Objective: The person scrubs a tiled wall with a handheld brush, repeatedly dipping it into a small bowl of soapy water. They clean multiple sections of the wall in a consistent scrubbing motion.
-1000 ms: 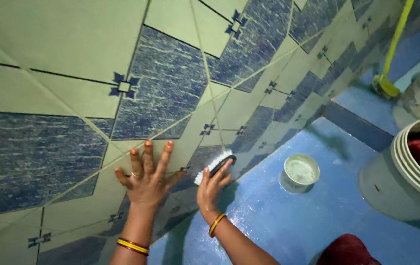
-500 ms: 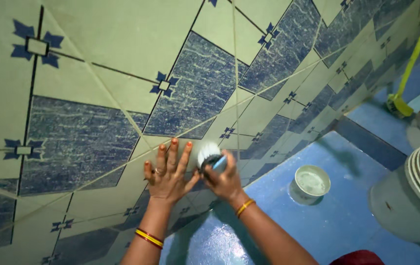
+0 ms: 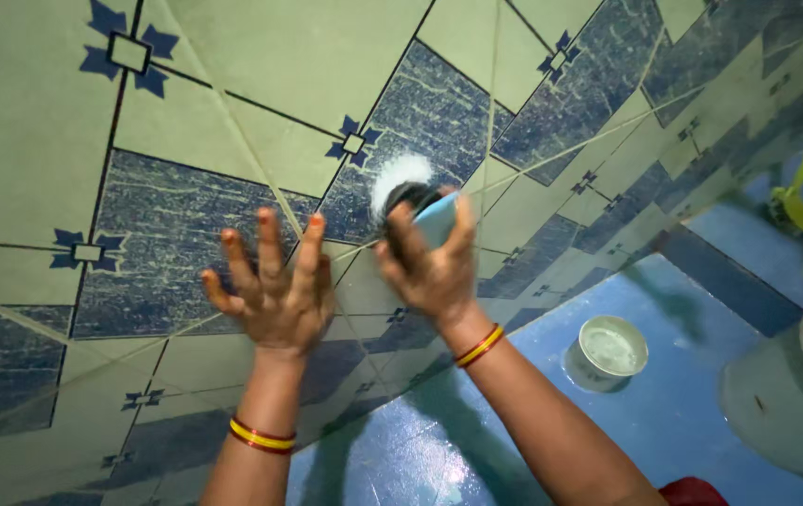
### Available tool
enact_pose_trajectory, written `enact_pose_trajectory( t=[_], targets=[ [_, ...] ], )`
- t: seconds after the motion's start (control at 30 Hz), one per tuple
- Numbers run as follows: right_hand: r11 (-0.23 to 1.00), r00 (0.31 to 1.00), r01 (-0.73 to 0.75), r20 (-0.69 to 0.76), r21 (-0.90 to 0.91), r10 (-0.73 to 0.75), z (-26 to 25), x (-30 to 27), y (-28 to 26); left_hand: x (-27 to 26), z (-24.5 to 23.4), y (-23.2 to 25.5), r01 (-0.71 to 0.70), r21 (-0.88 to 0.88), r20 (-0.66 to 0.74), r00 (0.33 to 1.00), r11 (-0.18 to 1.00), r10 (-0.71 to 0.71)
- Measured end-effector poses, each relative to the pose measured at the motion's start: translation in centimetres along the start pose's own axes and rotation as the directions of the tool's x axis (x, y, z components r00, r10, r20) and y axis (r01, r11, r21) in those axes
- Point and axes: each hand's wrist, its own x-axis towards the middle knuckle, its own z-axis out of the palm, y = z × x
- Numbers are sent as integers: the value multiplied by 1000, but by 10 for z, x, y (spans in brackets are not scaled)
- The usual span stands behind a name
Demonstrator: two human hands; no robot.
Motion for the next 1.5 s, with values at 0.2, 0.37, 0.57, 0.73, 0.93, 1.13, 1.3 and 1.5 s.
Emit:
enact_pose_trajectory(
  t=[0.2, 0.37, 0.57, 0.73, 0.93, 1.13, 1.3, 1.5],
  targets=[
    [946, 913, 260, 270, 193, -306, 18, -137, -19, -7, 6, 0, 2, 17, -10, 1000, 1000, -2],
    [968, 836, 106, 506, 229, -212, 13, -194, 7, -6, 5, 0, -23, 44, -6, 1000, 999, 23],
    [1000, 987, 12, 162, 5, -13, 16, -117, 42, -6, 3, -1, -15, 26, -11, 1000, 1000, 15],
    [906, 911, -411, -70, -101, 406, 6, -86, 83, -20, 11, 7, -17, 13, 99, 995, 1000, 15],
    [551, 512, -832, -297, 60, 806, 11, -172, 181, -44, 28, 26, -71, 50, 157, 986, 996, 62],
    [69, 78, -956, -21, -285, 997, 8, -301, 192, -43, 30, 56, -34, -65, 179, 983, 997, 45],
    [187, 101, -809, 181, -557, 978, -88, -249, 260, -48, 30, 110, -209, -80, 279, 934, 975, 224],
    [346, -350, -350, 464, -871, 813, -180, -220, 346, -71, 50, 134, -216, -134, 309, 918, 967, 248]
  ],
)
